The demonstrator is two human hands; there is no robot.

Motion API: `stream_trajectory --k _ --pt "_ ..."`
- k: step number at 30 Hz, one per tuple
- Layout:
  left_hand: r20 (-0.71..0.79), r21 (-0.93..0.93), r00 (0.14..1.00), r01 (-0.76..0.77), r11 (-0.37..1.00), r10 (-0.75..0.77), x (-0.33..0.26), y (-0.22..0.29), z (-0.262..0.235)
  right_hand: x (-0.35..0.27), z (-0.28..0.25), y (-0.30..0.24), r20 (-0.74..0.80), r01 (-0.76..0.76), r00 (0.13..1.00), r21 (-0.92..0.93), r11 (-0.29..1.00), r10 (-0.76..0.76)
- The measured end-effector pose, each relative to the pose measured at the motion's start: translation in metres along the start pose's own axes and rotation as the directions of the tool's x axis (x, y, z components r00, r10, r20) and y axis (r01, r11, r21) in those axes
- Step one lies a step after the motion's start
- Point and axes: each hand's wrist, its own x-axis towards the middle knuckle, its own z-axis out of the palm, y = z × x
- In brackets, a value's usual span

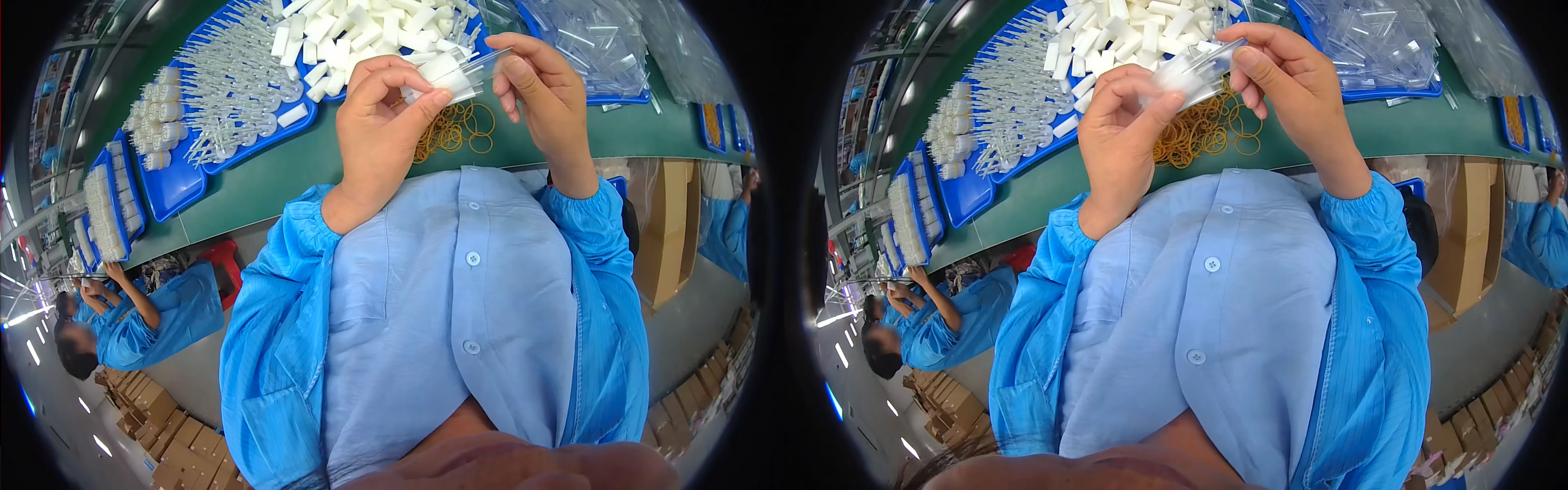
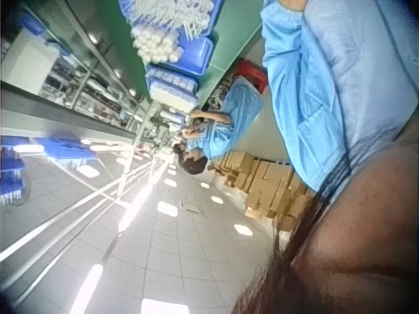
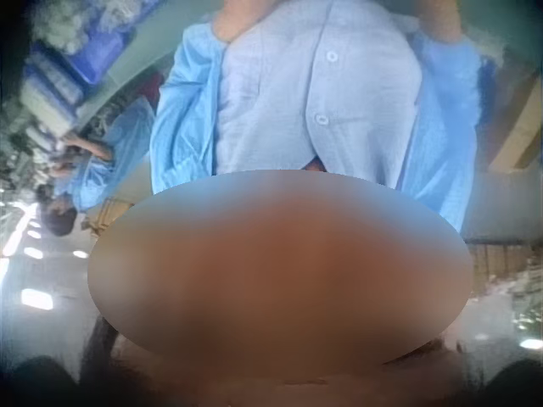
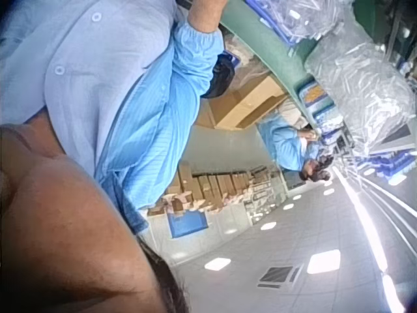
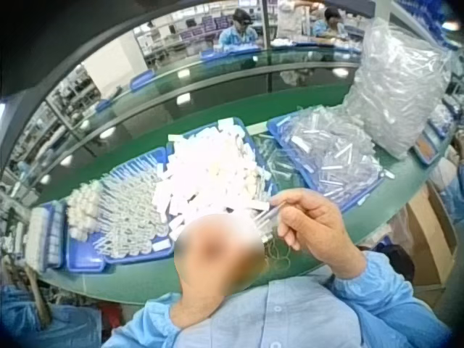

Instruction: The person assembles medical supplies by inserting white foam pieces into clear plastic tubes. They then bundle the tubes together and secure them with a rubber band. The person repeats this process multiple times, handling the foam pieces and tubes by hand.

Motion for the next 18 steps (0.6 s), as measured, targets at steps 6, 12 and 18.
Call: stream_trajectory --k 6,12,18 --pt "0.032 -0.258 0.995 0.103 0.961 -0.098 0.0 -0.008 0.001 0.004 0.0 -0.009 -0.001 -0.03 1.0 -0.118 0.993 0.03" --pt "0.085 -0.438 0.946 0.317 0.841 -0.312 -0.004 -0.001 0.007 0.017 0.005 -0.017 0.044 -0.084 0.994 -0.244 0.966 0.098" --pt "0.076 -0.503 0.909 0.389 0.772 -0.409 -0.003 0.001 0.006 0.023 0.014 -0.012 0.178 0.384 0.912 -0.691 0.613 -0.37"
